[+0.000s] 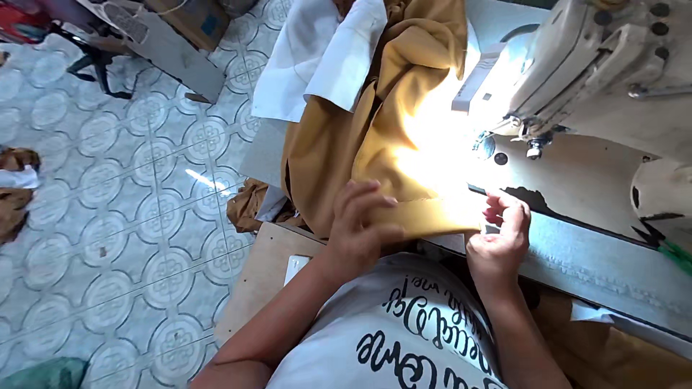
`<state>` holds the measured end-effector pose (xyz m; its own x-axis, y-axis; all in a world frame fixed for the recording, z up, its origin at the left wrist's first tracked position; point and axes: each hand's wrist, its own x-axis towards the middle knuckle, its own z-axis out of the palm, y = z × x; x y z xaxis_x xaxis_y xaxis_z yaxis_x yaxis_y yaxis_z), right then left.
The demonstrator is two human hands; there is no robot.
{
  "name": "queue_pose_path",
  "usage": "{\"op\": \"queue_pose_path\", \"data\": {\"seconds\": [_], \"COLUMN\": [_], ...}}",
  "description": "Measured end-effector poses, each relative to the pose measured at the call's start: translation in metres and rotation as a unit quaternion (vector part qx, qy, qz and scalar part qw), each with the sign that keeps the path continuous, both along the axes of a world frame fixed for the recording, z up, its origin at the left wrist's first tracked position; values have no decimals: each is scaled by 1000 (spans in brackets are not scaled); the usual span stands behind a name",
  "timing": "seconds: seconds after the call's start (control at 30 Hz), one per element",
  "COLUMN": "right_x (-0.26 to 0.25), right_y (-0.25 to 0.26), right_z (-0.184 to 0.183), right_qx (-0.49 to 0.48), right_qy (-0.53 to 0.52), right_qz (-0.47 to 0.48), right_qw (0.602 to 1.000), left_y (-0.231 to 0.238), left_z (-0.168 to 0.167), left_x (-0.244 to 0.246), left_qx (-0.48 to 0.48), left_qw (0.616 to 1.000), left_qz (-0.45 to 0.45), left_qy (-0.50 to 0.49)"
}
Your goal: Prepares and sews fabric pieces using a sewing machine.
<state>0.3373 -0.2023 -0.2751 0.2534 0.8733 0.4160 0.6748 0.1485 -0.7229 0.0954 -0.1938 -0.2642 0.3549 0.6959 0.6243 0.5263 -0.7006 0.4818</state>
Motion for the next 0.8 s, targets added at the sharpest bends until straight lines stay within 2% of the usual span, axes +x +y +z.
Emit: {"op": "queue_pose_path", "data": {"seconds": [0.13,0.3,0.47,0.53,0.6,0.7,0.73,0.8], "right_x": [0,-2,0,2,0,-23,-32,-44], "right_y": [4,3,-1,-7,-21,-37,-36,-29], "right_z": [-1,3,7,16,32,40,38,29], "right_qx": [8,23,22,5,8,98,115,95], "right_qy": [-37,-171,-176,-160,-133,-109,-133,-220], "right_qz": [-13,-62,-39,1,81,185,203,180], "right_qw": [999,983,983,987,988,972,963,954], "left_y": [-1,1,4,9,15,25,29,37], "left_z": [-2,14,40,51,60,73,78,90], "left_x": [3,10,14,14,17,23,25,27], "left_qx": [-14,-37,-73,-91,-67,-32,-25,-18], "left_qw": [996,993,984,975,973,969,967,962], "left_qz": [-87,-43,-25,-47,-54,-45,-41,-22], "left_qy": [24,108,160,195,216,242,250,272]}}
